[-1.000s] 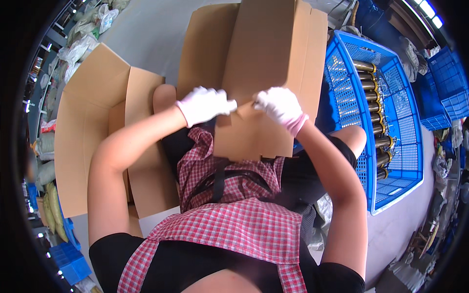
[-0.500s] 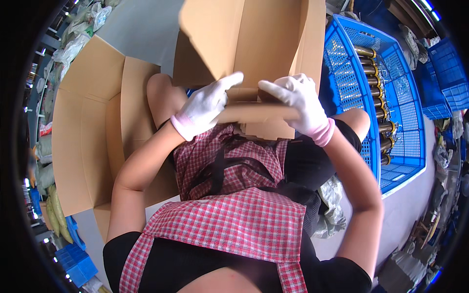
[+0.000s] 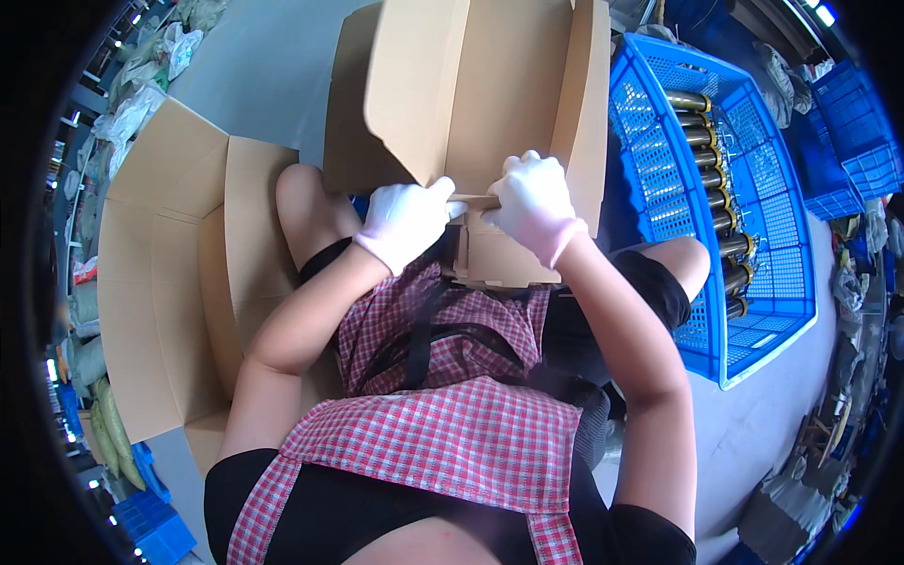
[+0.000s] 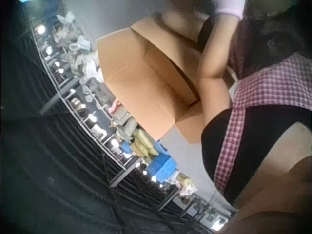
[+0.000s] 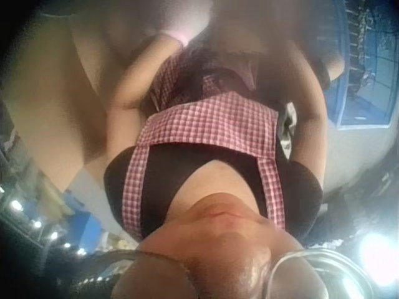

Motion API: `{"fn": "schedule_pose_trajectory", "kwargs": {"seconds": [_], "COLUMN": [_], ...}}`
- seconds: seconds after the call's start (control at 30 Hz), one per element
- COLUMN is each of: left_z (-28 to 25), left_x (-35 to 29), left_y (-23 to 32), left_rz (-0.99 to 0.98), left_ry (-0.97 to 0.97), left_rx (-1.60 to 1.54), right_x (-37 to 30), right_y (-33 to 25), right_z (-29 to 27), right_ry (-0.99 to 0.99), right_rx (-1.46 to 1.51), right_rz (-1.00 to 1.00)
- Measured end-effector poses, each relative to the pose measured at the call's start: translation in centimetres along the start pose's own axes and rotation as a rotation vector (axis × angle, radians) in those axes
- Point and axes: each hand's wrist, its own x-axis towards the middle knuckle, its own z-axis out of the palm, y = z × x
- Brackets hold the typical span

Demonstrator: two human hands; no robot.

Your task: The person assembles metal dispenser guns by hand from a metal tube, a trigger mechanism, and a black seal, then packs the assembled guns into cardboard boxes with dividers.

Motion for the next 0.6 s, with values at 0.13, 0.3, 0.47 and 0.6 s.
{"fn": "schedule_pose_trajectory", "kwargs": {"seconds": [0.13, 0.3, 0.47, 0.6], "left_z": [0.8, -0.4, -10.7, -15.7], "left_x": [-0.9, -4.2, -11.1, -3.1], "left_y": [0.3, -6.4, -26.1, -28.6], "left_rz": [-0.236, -0.379, -0.347, -0.185], "left_ry": [0.319, 0.684, 0.764, 0.803], "left_rx": [-0.064, -1.402, -0.958, -0.402], "right_x": [3.9, 4.4, 6.0, 4.5], "right_y": [0.3, 0.1, 16.3, 17.5], "right_z": [0.8, -4.5, -5.6, -7.4], "right_ry": [-0.485, -0.452, 0.255, 0.367], "right_rx": [0.290, 0.892, 1.057, 0.641], "right_rz": [0.005, -0.358, -0.110, -0.172]}}
